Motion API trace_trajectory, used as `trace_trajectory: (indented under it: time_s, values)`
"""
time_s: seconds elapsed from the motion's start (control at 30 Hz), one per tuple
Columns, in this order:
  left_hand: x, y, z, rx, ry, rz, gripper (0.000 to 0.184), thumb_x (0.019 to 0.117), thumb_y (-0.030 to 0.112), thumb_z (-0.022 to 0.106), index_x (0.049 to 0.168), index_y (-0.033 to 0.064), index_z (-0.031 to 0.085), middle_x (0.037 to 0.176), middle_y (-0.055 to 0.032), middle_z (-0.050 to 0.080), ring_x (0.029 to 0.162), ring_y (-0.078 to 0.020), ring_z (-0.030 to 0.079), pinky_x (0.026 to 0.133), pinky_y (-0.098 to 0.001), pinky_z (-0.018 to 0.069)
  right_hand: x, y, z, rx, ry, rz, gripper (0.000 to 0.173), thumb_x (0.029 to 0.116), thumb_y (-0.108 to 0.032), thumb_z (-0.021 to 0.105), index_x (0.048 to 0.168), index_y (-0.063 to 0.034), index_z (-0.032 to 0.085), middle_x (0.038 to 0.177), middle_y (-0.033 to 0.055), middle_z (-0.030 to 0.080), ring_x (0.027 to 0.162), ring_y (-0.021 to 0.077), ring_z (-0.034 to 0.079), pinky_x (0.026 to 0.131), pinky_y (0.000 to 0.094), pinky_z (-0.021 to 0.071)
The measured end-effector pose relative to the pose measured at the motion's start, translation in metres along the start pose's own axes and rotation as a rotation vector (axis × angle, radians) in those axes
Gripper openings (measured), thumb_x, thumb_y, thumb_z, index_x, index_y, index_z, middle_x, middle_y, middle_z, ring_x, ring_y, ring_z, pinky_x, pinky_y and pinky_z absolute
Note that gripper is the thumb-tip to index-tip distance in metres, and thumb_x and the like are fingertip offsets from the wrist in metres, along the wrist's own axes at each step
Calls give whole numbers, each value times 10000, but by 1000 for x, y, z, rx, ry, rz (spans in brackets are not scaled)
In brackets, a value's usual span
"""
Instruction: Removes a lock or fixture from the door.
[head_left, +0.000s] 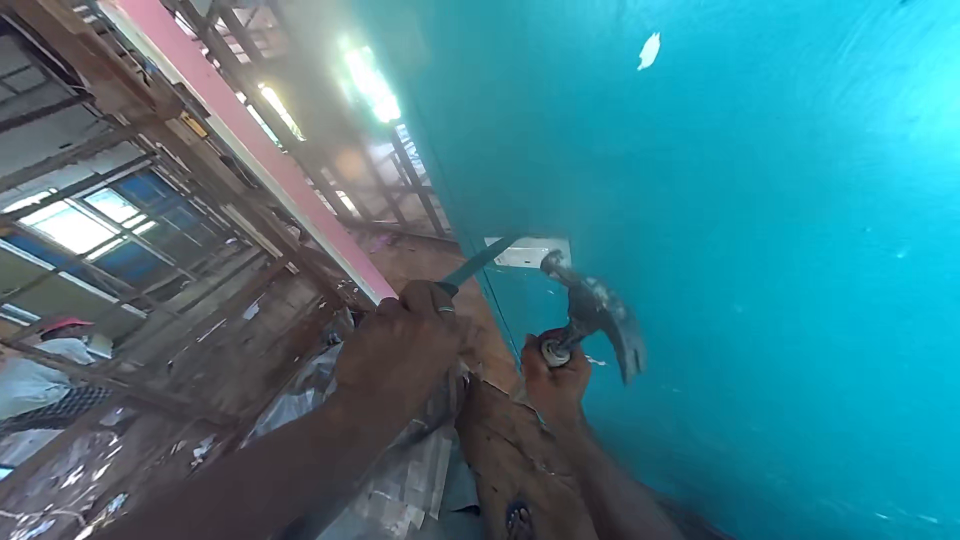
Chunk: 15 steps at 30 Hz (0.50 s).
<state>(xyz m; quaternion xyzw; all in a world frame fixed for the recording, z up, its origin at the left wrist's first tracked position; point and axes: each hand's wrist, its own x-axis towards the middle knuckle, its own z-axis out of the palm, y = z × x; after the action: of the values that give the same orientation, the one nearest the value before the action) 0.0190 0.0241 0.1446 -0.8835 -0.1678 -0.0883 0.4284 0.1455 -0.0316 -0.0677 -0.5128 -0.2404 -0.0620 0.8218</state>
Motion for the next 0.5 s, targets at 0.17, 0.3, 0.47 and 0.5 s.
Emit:
trace_trajectory:
  time_s: [0.17,0.3,0.47,0.5]
  values:
    - [-1,-6,13,-59,-55,-17,234,959,24,614,1176,-51,656,1055,-239,630,687,-348,680,488,-426,531,5,-3,-1,-69,-79,56,144,876,-106,697,962,-15,627,660,-55,615,520,14,580,494,215,534]
    - [-4,0,17,-72,1,-42,207,940,29,638,1130,-43,679,1048,-239,641,657,-336,678,464,-408,515,1,7,7,-149,-61,-25,170,862,-101,702,965,23,650,701,-33,637,581,-3,600,566,201,553]
    - [-1,-4,16,-80,-50,-27,230,961,34,610,1165,-51,672,1082,-259,649,697,-357,699,509,-429,550,3,-2,9,-10,10,20,158,872,-88,703,981,-23,609,696,-40,639,550,35,611,518,242,565]
    - [0,-4,14,-84,-72,-28,221,962,41,611,1156,-42,676,1083,-248,643,694,-346,695,507,-420,547,6,-1,10,-86,-16,22,182,873,-106,704,989,7,623,700,-26,639,560,35,613,534,245,569]
